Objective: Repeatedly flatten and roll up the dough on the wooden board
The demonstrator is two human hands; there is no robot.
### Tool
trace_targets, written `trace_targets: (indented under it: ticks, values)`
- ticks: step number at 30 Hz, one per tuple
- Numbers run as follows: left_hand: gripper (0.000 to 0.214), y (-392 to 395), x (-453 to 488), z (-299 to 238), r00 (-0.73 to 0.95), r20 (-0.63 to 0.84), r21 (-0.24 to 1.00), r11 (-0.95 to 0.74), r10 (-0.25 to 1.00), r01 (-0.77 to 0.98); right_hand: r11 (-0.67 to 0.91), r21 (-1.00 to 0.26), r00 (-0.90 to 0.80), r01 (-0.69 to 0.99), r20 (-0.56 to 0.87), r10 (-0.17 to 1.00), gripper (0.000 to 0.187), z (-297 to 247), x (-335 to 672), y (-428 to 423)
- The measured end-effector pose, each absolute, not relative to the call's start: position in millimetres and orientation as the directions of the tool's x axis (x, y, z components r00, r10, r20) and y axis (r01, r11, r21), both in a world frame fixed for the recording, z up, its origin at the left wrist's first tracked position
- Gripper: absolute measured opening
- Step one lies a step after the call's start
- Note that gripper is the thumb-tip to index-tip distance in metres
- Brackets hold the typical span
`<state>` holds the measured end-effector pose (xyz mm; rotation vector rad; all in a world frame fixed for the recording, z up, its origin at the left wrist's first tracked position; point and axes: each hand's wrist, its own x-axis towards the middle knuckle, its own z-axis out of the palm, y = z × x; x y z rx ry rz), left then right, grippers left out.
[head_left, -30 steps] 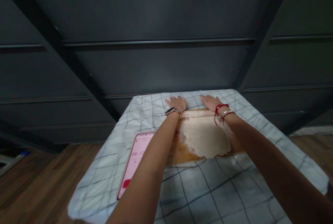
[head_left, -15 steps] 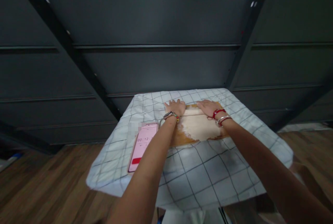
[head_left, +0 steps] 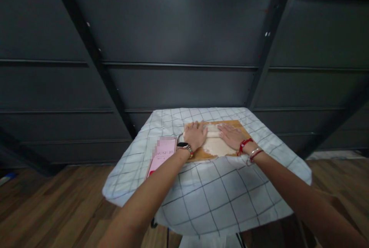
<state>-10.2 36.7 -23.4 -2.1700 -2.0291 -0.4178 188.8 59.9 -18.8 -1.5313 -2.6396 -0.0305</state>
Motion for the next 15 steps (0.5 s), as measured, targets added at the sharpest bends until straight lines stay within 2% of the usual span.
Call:
trace_targets:
  ticks: [4, 8, 13, 15]
  values:
    - [0.056, 69.6, -10.6, -21.1, -0.016, 0.28, 0.118, -0.018, 0.96, 0.993, 0.469, -0.051, -0.463, 0.882, 0.097, 0.881, 0.056, -12.2, 176.8, 87.0]
    - [0.056, 104.3, -15.2, -14.8, -0.07, 0.147, 0.198, 0.04, 0.987, 0.979, 0.456, -0.083, -0.447, 0.886, 0.113, 0.888, 0.051, -8.0, 169.8, 116.5]
    - [0.05, 136.6, -23.9, -12.3, 0.046, 0.019, 0.212, -0.049, 0.999, 0.976, 0.452, -0.133, -0.437, 0.882, 0.127, 0.89, 0.042, -6.1, 166.0, 148.0]
    - [0.048, 148.0, -25.5, -13.4, 0.037, -0.013, 0.208, -0.034, 0.999, 0.978, 0.45, -0.152, -0.434, 0.88, 0.129, 0.892, 0.04, -6.2, 164.5, 159.2]
